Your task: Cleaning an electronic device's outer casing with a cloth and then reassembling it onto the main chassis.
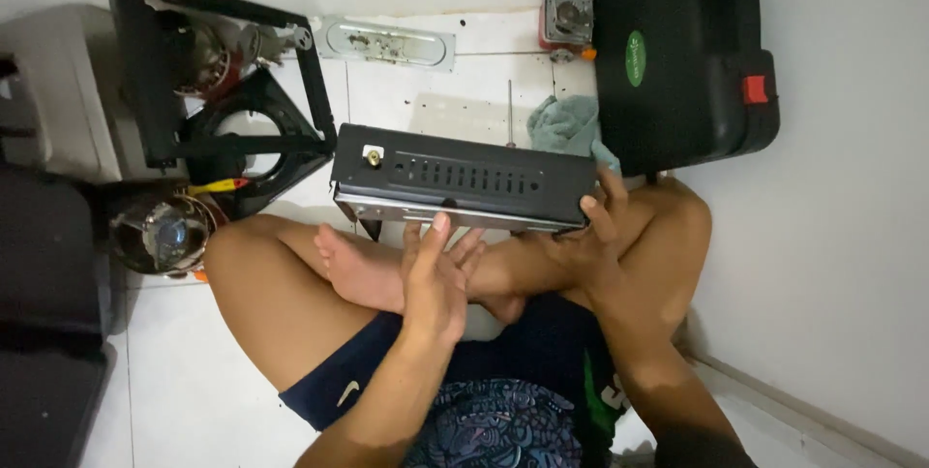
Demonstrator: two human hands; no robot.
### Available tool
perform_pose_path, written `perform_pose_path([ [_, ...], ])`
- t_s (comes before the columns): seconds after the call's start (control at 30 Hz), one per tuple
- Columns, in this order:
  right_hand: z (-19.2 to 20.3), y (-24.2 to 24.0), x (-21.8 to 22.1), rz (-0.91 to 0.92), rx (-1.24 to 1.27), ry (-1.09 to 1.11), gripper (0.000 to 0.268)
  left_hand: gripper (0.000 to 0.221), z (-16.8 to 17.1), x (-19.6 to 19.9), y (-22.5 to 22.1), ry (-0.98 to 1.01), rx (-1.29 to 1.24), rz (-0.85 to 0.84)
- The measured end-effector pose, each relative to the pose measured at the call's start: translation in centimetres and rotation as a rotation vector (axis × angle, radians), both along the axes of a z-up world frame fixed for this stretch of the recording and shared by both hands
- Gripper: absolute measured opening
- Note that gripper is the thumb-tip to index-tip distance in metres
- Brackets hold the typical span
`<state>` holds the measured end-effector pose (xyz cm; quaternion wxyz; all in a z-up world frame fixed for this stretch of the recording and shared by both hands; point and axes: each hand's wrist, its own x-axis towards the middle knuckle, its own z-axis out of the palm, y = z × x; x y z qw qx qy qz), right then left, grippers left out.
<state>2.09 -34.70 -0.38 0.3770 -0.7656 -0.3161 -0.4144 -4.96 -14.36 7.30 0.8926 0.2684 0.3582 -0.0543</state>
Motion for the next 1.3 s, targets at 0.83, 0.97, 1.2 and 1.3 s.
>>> perform_pose_path([
  [0.83,21.6,6.2,-4.1,-0.319,-0.161,0.874,0.065,0.056,-4.3,1.2,0.5,-0.297,-0.167,0.346],
  [0.97,4.5,0.8,0.8,0.148,0.13,0.7,0.056,0.064,-9.9,3.2,2.5,-0.298,-0.249,0.362],
  [1.2,-1.7,3.3,-1.2,0.711,1.003,1.294,0.091,0.068,-16.3,7.6,5.4,-0.566,-0.158,0.324],
  [1.3,-5.2,4.5,-1.6,0.532,1.051,1.372,0.09,0.078,-22.6,8.5,6.6,-0.656,-0.233,0.254],
])
